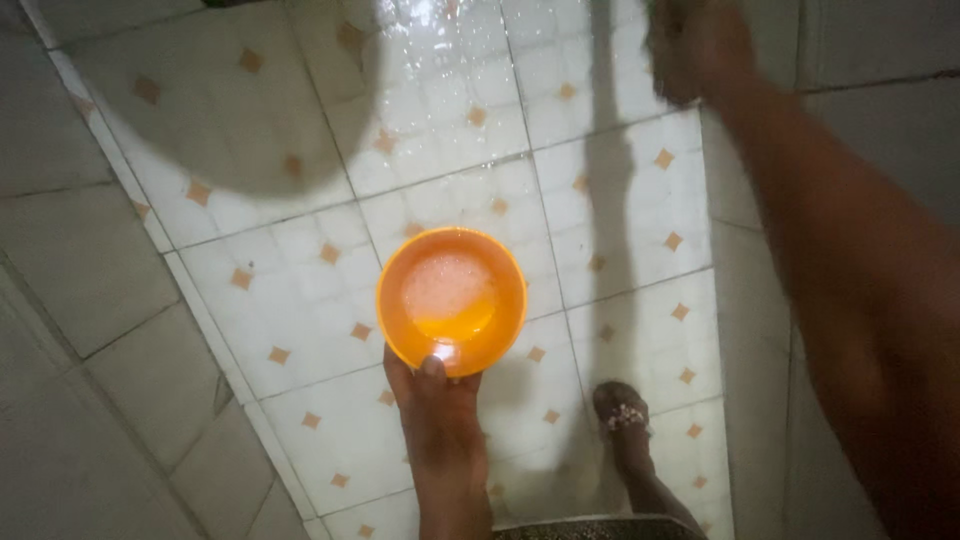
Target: The person sweeps a tiled floor using a traditional broom while holding an orange bowl filled with soapy water in the other hand. The person moves around the room, sweeping different areas of the floor.
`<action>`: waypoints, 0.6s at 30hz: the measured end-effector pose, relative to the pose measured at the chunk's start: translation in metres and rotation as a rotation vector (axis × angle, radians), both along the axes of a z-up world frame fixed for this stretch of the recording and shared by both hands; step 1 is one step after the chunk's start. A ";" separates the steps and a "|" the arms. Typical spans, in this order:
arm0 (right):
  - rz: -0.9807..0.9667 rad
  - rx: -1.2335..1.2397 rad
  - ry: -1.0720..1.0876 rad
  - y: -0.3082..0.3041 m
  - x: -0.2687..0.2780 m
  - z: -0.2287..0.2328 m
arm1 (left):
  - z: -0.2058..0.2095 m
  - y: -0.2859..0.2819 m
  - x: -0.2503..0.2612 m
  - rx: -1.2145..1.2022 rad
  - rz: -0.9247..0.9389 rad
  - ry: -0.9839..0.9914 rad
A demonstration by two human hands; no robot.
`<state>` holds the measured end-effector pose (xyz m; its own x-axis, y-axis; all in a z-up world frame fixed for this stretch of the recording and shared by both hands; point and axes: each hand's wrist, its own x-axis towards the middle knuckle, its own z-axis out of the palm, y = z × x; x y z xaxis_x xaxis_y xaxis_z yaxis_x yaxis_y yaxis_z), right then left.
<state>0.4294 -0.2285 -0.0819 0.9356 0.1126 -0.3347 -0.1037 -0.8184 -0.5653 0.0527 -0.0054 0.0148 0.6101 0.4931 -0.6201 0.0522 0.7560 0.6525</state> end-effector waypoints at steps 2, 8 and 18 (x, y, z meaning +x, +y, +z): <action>0.120 -0.019 0.007 0.005 -0.018 -0.005 | -0.002 -0.001 0.000 -0.008 -0.005 0.047; -0.194 0.013 -0.008 -0.039 -0.041 -0.039 | 0.006 -0.010 -0.005 -0.010 -0.017 0.083; 0.035 -0.210 -0.007 -0.099 -0.161 -0.058 | 0.002 -0.021 -0.014 0.036 -0.032 0.013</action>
